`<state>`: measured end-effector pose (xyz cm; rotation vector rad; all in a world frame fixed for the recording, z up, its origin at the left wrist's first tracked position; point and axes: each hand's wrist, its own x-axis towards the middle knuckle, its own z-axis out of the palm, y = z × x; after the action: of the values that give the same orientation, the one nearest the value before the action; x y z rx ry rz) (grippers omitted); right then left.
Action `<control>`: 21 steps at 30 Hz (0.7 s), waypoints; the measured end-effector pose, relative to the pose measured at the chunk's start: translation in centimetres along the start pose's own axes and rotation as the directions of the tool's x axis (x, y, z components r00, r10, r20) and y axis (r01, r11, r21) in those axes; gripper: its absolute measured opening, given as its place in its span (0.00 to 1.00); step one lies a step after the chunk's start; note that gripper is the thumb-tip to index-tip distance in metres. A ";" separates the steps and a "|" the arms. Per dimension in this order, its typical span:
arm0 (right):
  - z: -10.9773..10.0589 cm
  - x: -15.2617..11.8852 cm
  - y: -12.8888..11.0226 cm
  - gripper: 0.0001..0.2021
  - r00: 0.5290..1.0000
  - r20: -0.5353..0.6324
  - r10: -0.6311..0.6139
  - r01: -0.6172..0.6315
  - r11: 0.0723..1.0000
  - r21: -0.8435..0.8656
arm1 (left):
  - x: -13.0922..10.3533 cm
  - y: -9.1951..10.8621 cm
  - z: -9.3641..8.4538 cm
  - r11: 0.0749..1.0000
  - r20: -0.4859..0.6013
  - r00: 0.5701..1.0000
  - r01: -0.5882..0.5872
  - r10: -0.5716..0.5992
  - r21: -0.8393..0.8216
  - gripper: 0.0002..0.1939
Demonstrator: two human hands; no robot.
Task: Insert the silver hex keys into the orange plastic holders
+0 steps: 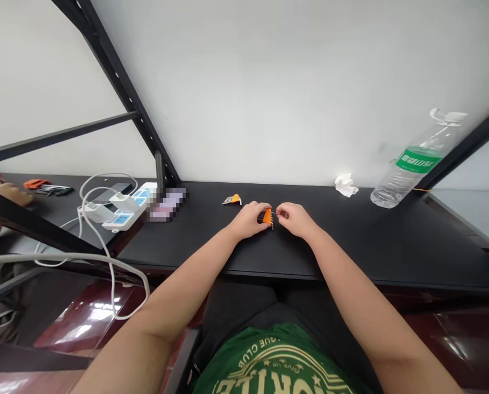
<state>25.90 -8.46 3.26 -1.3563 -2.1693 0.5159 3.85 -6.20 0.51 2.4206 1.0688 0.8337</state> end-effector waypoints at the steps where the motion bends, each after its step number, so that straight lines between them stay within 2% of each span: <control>1: 0.0 0.0 0.1 0.04 1.000 -0.011 -0.012 0.012 1.000 0.003 | 0.0 0.1 0.0 1.000 0.002 1.000 0.005 -0.005 0.005 0.27; 8: -0.2 -0.2 0.5 0.06 0.998 -0.043 -0.052 0.051 0.998 -0.030 | 0.0 -0.1 0.0 0.999 0.007 0.999 0.036 -0.036 0.000 0.27; 13: -0.2 -0.2 0.5 0.07 0.997 -0.034 -0.067 0.066 0.997 -0.030 | 0.1 -0.1 -0.1 1.000 0.022 1.000 0.008 -0.008 0.019 0.26; 21: -0.4 -0.3 0.3 0.07 0.993 -0.095 -0.063 0.060 0.998 -0.029 | 0.1 -0.1 -0.1 0.999 0.006 1.000 0.006 -0.007 0.042 0.26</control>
<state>26.46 -8.59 3.37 -1.2962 -2.1388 0.3921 3.76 -6.12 0.60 2.4513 1.1020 0.8088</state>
